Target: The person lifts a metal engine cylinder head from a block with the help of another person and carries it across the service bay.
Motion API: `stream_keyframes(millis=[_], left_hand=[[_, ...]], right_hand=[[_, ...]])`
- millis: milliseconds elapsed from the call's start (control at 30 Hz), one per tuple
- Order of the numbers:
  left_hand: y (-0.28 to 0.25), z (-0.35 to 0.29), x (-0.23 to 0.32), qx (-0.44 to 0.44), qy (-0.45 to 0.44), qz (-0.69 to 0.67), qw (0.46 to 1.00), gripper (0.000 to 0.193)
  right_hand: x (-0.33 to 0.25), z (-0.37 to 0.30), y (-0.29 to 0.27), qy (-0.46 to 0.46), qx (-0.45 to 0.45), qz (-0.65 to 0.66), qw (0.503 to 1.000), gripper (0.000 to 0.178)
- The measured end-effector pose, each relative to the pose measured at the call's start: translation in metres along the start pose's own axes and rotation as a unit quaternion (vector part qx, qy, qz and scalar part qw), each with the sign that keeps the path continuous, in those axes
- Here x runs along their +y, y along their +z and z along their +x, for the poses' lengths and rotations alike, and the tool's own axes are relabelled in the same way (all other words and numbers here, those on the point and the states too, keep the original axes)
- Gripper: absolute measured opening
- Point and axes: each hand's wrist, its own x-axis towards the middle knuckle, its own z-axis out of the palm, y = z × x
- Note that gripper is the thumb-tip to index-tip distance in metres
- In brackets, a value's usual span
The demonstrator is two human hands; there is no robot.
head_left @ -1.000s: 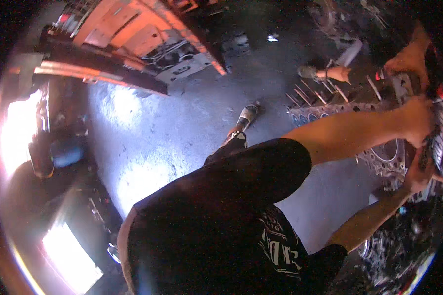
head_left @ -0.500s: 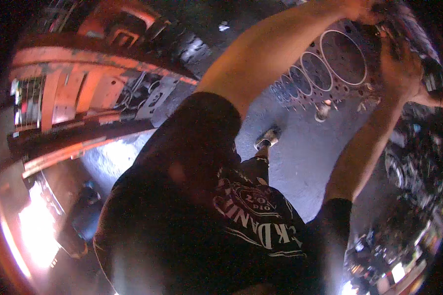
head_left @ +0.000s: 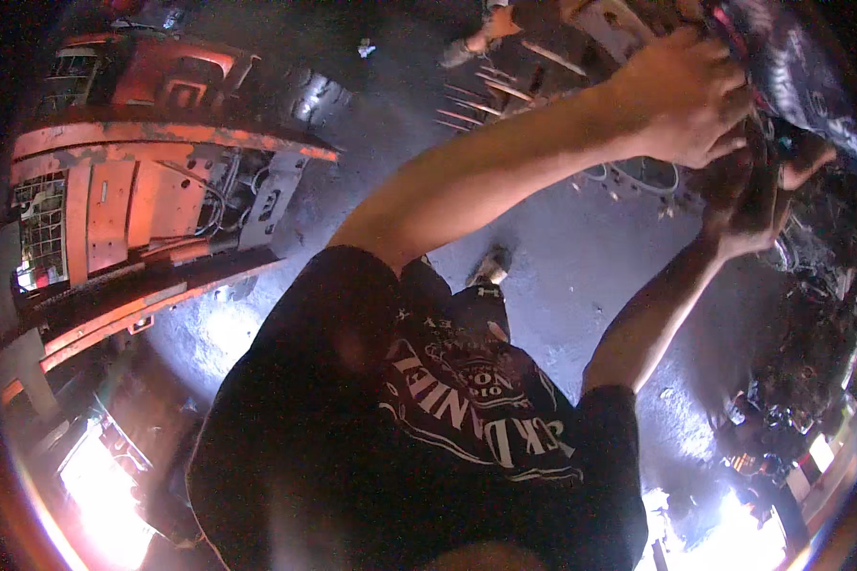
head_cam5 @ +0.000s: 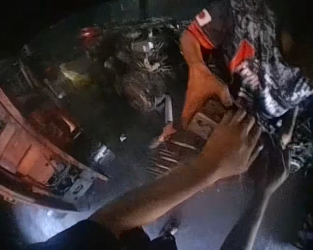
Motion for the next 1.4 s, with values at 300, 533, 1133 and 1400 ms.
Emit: stream_keyframes(millis=[300,533,1133,1400], left_hand=[[-0.079,-0.012,0.033,-0.08,-0.103,0.081,0.988,0.044],[-0.207,-0.068,-0.072,-0.111,-0.096,0.251,0.957,0.055],[-0.215,-0.069,-0.101,-0.174,-0.043,0.018,0.984,0.049],[-0.162,-0.036,0.08,-0.074,0.068,-0.122,0.987,0.046]], right_hand=[[-0.019,0.031,0.029,-0.02,-0.069,0.221,0.973,0.03],[-0.22,0.085,0.06,-0.052,-0.118,0.147,0.981,0.036],[-0.279,0.032,-0.023,0.115,-0.089,-0.086,0.986,0.04],[-0.156,-0.043,-0.151,0.039,-0.032,-0.047,0.998,0.046]])
